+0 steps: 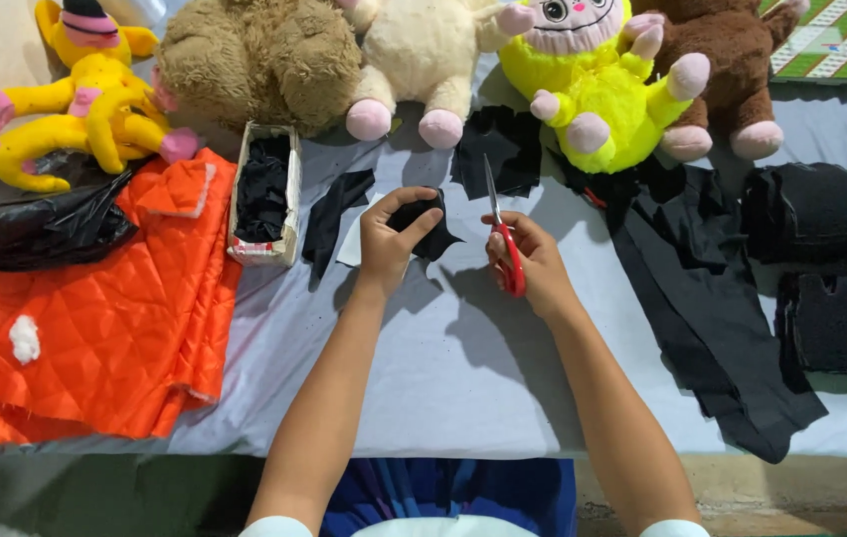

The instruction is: Cutting small shapes from black fabric using scissors and a white template as a guide.

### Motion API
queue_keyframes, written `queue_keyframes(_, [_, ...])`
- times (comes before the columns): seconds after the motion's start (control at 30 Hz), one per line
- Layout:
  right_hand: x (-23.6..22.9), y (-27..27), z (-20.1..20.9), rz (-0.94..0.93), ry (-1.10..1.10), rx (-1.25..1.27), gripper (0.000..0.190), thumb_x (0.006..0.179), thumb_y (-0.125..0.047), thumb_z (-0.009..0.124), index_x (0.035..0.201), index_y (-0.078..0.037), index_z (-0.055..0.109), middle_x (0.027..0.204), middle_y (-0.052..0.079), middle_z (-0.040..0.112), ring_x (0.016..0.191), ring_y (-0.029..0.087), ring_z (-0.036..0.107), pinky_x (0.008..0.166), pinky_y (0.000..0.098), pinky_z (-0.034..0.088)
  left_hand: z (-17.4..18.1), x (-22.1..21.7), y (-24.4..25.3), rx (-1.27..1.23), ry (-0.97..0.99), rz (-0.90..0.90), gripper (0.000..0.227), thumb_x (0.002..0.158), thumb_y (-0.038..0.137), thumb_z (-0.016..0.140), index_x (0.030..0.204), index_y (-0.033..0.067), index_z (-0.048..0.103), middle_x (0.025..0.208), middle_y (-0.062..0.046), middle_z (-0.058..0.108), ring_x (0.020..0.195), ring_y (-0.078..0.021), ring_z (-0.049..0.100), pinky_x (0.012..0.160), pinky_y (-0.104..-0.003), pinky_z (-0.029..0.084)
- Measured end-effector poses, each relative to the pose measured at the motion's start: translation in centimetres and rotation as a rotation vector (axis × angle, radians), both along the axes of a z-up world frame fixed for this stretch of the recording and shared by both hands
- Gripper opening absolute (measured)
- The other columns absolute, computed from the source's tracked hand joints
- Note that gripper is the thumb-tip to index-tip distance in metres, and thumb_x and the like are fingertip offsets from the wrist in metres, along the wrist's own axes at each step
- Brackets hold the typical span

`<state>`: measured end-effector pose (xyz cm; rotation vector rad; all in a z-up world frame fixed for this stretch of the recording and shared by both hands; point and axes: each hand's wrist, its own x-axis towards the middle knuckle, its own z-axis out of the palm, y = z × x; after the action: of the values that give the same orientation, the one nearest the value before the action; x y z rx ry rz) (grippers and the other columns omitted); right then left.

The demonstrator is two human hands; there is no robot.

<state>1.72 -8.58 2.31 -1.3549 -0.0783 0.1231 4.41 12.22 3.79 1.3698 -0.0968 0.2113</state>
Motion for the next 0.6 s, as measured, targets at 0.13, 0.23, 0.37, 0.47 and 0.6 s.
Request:
queue_keyframes(0.13, [-0.9,0.3,1.1,0.078,0.043,-0.009,0.031,0.101,-0.019,0.064,0.126,0.0,0.061,0.069,0.012,0.059,0.05,0.016,0.057,0.048,0.0291,0.051,0.5,-0.1,-0.1,0.022,-0.032,-0.015,0.026,0.082,0.006,0.085,0.106,0.0087,0.077,0.087,-0.005,0.075,0.085,-0.0075,0.069,0.078,-0.025,0.06])
queue_keyframes(0.23, [-1.2,0.2,1.9,0.175,0.035,-0.082,0.037,0.102,-0.026,0.061,0.128,-0.001,0.059,0.074,0.011,0.057,0.055,0.017,0.058,0.052,0.0312,0.051,0.4,0.0,-0.3,0.022,-0.024,-0.039,0.029,0.081,0.007,0.085,0.109,0.0096,0.077,0.092,-0.007,0.076,0.087,-0.0081,0.068,0.08,-0.026,0.06])
queue_keyframes(0.37, [-1.3,0.2,2.7,0.256,0.01,-0.146,0.039,0.104,-0.032,0.055,0.128,-0.001,0.058,0.078,0.011,0.056,0.06,0.018,0.057,0.058,0.0325,0.049,0.7,0.2,0.0,0.069,-0.084,-0.022,0.034,0.083,0.009,0.086,0.115,0.0117,0.075,0.105,-0.006,0.075,0.098,-0.0092,0.068,0.087,-0.028,0.058])
queue_keyframes(0.47, [-1.7,0.4,2.9,0.264,-0.008,-0.149,0.036,0.103,-0.027,0.057,0.126,0.001,0.059,0.076,0.009,0.054,0.058,0.017,0.055,0.057,0.0309,0.047,0.9,0.0,0.3,0.095,-0.128,-0.012,0.038,0.084,0.01,0.086,0.119,0.0126,0.073,0.113,-0.006,0.074,0.104,-0.0101,0.067,0.091,-0.029,0.057])
queue_keyframes(0.6, [-1.6,0.5,2.3,0.277,-0.048,-0.162,0.03,0.103,-0.021,0.06,0.123,0.002,0.062,0.072,0.008,0.054,0.054,0.016,0.055,0.053,0.0291,0.048,0.8,0.1,0.4,0.125,-0.195,-0.024,0.042,0.085,0.009,0.085,0.124,0.012,0.07,0.121,-0.007,0.071,0.111,-0.0129,0.066,0.096,-0.03,0.054])
